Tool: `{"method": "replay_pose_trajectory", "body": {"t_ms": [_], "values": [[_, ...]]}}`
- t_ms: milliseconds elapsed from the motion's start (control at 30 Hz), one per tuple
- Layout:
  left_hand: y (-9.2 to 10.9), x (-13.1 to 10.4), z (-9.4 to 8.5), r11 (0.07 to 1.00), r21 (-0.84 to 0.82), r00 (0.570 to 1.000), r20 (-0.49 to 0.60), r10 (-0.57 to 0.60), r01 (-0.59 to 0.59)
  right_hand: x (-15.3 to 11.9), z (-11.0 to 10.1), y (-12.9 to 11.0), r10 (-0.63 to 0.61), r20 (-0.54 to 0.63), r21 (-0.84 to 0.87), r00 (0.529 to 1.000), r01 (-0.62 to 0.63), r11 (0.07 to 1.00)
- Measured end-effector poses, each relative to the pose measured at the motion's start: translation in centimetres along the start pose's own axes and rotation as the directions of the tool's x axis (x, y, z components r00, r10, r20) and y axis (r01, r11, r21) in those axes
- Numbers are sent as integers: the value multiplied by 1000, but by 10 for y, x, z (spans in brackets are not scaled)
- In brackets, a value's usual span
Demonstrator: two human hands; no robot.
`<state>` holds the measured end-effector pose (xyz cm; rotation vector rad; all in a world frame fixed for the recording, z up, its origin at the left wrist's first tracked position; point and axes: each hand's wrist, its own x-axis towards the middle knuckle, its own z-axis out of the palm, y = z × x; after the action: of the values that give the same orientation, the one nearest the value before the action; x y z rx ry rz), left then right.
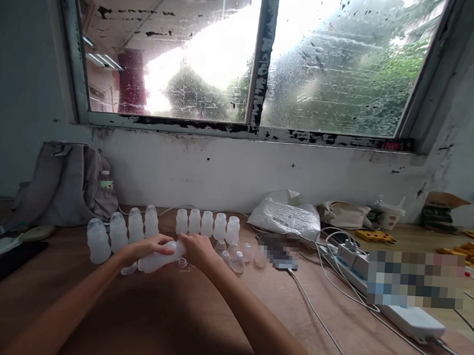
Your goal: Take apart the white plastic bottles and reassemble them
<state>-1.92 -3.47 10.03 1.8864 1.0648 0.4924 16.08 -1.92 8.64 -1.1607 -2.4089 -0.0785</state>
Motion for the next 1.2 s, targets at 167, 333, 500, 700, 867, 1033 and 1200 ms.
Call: {"method": "replay_pose_trajectory", "body": {"t_ms": [167,333,500,700,867,1033,1200], "values": [[-9,2,0,960,-259,989,124,-78,108,8,-5,8,-87,-24,-33,996,87,996],[-8,1,-5,999,-34,999,39,4,-3,8,-25,36,-88,239,460,967,-33,887],[-1,0,-7,993,105,998,8,61,-61,6,-39,46,-32,246,545,969,-111,831],[7,-1,-2,990,101,996,15,93,-94,4,-45,43,-14,231,552,973,-119,825],[11,-2,1,987,123,994,25,105,-107,4,-45,42,-41,326,548,945,-153,823],[7,0,3,984,155,996,41,82,-87,4,-42,39,-59,272,600,961,-121,791],[5,0,5,985,154,997,41,65,-71,5,-43,40,-112,229,624,967,-57,779]]}}
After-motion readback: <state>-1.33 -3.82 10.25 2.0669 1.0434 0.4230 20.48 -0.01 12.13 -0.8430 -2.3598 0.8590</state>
